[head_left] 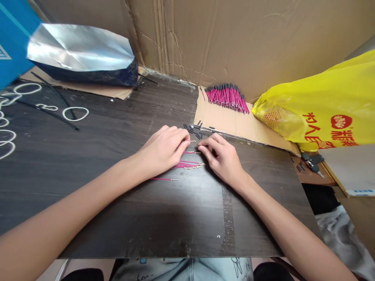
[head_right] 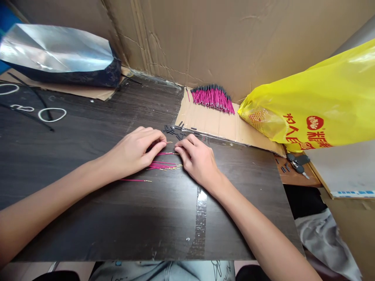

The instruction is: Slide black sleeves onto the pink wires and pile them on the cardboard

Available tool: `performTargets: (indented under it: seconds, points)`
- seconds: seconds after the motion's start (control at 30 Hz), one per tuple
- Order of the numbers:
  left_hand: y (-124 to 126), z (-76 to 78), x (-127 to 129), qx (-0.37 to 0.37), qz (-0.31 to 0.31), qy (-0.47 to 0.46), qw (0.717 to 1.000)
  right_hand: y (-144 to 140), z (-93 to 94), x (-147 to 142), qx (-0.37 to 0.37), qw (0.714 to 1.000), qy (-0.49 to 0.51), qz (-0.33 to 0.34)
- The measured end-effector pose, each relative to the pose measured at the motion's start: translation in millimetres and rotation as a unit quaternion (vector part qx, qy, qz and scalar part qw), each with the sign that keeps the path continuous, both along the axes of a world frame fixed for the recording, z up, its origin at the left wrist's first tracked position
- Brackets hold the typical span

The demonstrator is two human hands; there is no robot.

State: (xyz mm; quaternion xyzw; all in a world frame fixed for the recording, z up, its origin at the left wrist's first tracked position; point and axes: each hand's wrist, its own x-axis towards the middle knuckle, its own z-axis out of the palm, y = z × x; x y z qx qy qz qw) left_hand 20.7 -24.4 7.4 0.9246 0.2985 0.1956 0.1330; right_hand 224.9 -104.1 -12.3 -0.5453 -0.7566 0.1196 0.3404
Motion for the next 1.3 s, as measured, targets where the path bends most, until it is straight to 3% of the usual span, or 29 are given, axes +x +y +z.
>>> performTargets:
  seconds: [0.13, 0.4, 0.63, 0.83, 0.97, 1.13, 1.3]
  points:
    - [5, 3.2, -4, -0.014, 0.026, 0.012, 0.999, -2, 0.9, -1, -0.016, 0.998, -0.064, 0.012]
    - [-3, 2.2, 2, -0.061, -0.012, 0.001, 0.998, 0, -7.5, -6, 0.015, 0.977, -0.209, -0.047]
    - [-12, 7.1, 4, -0.096, 0.0, -0.083, 0.992, -3, -5.7, -8, 0.056, 0.994, -0.072, -0.054]
    - [-11, 6.0, 3, -0.124, -0.009, -0.08, 0.989, -4, -3.1, -10, 0.079, 0.995, 0.004, -0.056]
    - [-1, 8.1, -2, -0.071, 0.023, -0.067, 0.995, -4, -2.8, -7, 0.053, 0.998, 0.034, -0.029]
    - [5, 10.6, -5, -0.053, 0.037, -0.079, 0.995, 3, -2.5, -10, -0.016, 0.999, -0.04, 0.007]
    - [1, 5.8, 0, -0.074, 0.009, -0.068, 0.995, 5, -1.6, -15, -0.033, 0.978, -0.204, -0.011]
